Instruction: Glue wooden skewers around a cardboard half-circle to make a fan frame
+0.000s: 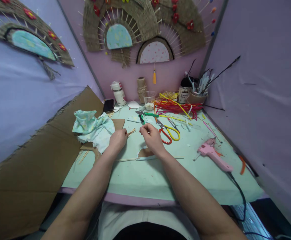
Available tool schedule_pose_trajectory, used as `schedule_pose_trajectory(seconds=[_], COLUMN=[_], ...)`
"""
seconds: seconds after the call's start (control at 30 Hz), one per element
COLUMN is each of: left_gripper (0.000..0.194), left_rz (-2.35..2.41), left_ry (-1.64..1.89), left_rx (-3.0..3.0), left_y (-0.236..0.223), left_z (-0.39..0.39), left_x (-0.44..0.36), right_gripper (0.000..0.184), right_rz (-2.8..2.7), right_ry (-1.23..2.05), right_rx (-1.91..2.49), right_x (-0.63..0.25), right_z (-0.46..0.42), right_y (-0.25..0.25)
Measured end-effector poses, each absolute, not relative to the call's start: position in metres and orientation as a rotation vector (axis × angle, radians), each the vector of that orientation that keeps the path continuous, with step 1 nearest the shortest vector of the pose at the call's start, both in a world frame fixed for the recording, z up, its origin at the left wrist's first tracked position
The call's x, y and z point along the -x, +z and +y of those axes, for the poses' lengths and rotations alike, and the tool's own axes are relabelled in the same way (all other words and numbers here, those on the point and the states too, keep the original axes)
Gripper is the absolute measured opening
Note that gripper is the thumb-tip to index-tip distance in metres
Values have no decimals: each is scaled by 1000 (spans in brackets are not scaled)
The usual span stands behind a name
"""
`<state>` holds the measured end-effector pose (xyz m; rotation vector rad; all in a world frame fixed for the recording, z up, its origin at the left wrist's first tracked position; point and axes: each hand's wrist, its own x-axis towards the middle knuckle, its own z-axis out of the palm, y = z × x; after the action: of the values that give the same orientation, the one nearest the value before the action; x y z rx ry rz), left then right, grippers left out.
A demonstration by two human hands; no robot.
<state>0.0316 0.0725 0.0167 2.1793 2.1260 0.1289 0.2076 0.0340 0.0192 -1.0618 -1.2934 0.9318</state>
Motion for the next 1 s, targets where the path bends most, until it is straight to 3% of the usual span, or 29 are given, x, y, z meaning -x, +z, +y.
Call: schedule_pose_trajectory(seconds=[0.27, 0.37, 0.5, 0.67, 1.0], left_gripper=[21, 16, 19, 26, 14], left_rz=[2105, 1966, 1419, 1257, 1230], left_ry=[320, 696, 1134, 1143, 1026], left_rx=[-2162, -2064, -1521, -1470, -1656], left_y=[23, 28, 20, 4, 9], left_z=[74, 71, 55, 36, 26], left_x=[-25, -23, -27, -37, -42], right_gripper=[19, 20, 21, 22, 15], right_rz=[-1310, -1319, -1369, -1487, -1611], right_ry=[918, 913, 933, 957, 807], right_rx=[1086, 1078, 1040, 981, 1011], right_x=[-208, -208, -207, -204, -203], right_z=[32, 34, 36, 35, 32], right_y=[22, 20, 15, 14, 14])
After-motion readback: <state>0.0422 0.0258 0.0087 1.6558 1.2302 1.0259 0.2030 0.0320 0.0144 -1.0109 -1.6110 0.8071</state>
